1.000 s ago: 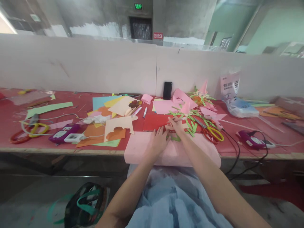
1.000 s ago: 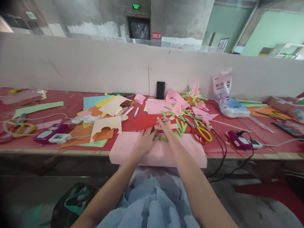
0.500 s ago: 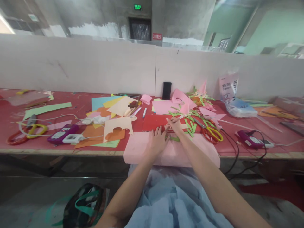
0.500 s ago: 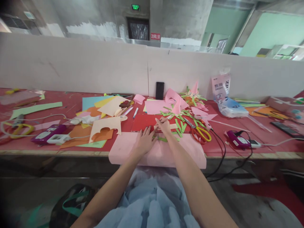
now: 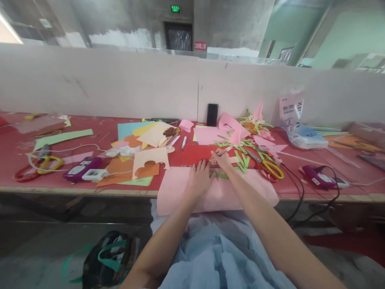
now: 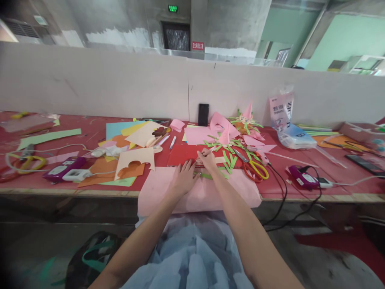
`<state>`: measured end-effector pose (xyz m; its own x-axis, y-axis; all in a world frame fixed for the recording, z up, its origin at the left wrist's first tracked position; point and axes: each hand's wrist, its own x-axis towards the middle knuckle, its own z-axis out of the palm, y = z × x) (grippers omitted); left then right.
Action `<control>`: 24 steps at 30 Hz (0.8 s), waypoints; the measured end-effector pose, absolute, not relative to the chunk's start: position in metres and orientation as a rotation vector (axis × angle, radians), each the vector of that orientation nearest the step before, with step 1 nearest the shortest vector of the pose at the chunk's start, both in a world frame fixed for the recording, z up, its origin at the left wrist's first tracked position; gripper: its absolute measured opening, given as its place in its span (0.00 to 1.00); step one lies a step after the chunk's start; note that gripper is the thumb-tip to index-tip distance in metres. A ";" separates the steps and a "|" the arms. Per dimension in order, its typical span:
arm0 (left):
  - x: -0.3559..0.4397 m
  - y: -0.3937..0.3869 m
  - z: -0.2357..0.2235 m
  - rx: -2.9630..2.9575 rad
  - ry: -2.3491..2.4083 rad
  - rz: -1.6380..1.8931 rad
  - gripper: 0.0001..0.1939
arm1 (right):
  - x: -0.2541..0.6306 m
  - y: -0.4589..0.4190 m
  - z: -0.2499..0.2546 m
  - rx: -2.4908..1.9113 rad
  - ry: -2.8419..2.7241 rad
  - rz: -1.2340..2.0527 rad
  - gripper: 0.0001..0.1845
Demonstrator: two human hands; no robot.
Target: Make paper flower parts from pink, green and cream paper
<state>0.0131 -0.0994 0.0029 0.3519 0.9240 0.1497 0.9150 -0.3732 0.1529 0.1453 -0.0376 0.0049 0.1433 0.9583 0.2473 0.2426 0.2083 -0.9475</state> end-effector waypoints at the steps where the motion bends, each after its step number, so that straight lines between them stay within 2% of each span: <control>1: 0.013 -0.099 0.003 2.547 1.735 0.328 0.28 | 0.145 -0.037 0.004 -1.265 -1.345 0.797 0.22; 9: 0.012 -0.101 0.003 2.558 1.733 0.334 0.27 | 0.147 -0.035 0.002 -1.310 -1.397 0.687 0.18; 24: 0.013 -0.101 0.002 2.547 1.730 0.358 0.28 | 0.146 -0.039 0.007 -1.366 -1.365 0.682 0.17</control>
<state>0.0131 -0.1007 0.0022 0.3506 0.9216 0.1664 0.9119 -0.3764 0.1633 0.1461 -0.0393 0.0069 0.1903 0.9446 0.2676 0.3529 0.1886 -0.9164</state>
